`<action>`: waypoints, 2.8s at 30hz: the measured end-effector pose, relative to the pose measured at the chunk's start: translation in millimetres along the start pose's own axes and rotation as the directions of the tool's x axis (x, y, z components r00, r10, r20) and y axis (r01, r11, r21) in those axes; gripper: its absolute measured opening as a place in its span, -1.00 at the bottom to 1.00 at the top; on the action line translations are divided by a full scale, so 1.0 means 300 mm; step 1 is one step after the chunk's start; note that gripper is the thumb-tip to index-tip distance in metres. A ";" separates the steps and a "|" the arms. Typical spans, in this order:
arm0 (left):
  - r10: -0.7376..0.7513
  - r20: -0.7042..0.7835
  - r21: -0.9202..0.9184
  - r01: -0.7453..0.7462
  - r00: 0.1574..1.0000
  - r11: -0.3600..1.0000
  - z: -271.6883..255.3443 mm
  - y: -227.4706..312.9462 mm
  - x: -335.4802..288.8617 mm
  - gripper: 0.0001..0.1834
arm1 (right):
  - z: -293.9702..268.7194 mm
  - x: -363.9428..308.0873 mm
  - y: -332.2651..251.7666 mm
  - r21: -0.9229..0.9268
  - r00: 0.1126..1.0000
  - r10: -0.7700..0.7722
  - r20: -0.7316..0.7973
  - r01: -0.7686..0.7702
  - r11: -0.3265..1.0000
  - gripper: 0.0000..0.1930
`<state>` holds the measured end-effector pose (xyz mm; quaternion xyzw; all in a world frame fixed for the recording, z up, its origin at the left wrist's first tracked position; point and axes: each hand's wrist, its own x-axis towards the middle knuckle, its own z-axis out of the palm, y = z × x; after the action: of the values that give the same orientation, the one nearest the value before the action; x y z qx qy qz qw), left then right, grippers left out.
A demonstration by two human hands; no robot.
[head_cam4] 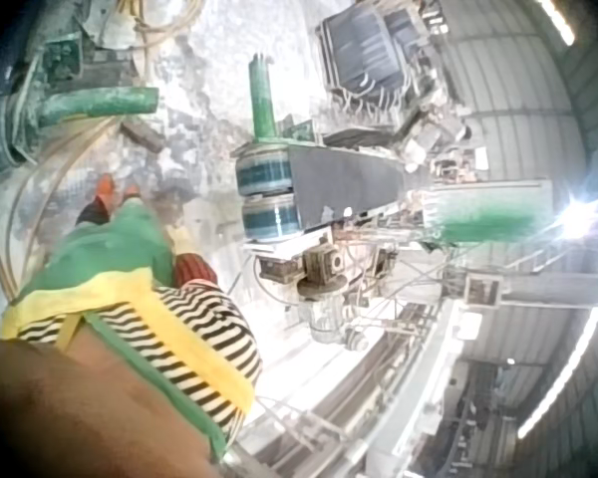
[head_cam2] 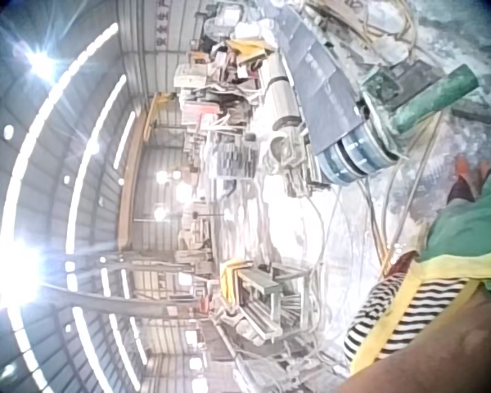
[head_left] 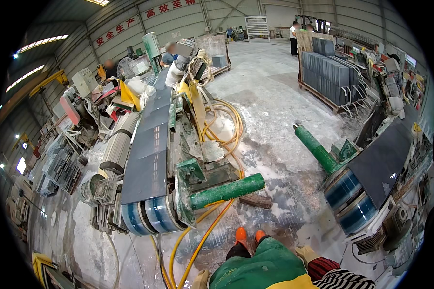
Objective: The person repeatedly picks up dark rectangular panels and feeds them into a conveyor machine in a factory. The person handles the panels one at a time, placing them onto the moving belt and guiding them through rollers.
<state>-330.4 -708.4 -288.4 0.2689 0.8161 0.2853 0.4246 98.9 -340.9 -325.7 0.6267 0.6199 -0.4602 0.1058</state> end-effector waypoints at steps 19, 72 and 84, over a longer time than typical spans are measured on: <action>-0.355 -0.008 -0.404 0.321 0.935 0.857 0.082 -0.158 0.067 -0.47 | -0.006 -0.038 -0.016 0.006 1.000 0.002 0.020 -0.002 1.000 -0.48; -0.393 -0.027 -0.393 0.352 0.919 0.850 0.117 -0.106 0.064 -0.52 | 0.066 0.092 0.136 -0.176 0.941 -0.334 0.056 0.338 0.924 -0.50; -0.414 -0.037 -0.297 0.386 0.909 0.873 0.139 -0.198 0.103 -0.44 | 0.046 0.055 0.065 -0.121 0.959 -0.271 0.077 0.279 0.953 -0.52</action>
<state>-322.2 -718.6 -366.3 0.0160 0.8247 0.3179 0.4674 106.6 -343.4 -353.6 0.5120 0.7265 -0.4473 0.1000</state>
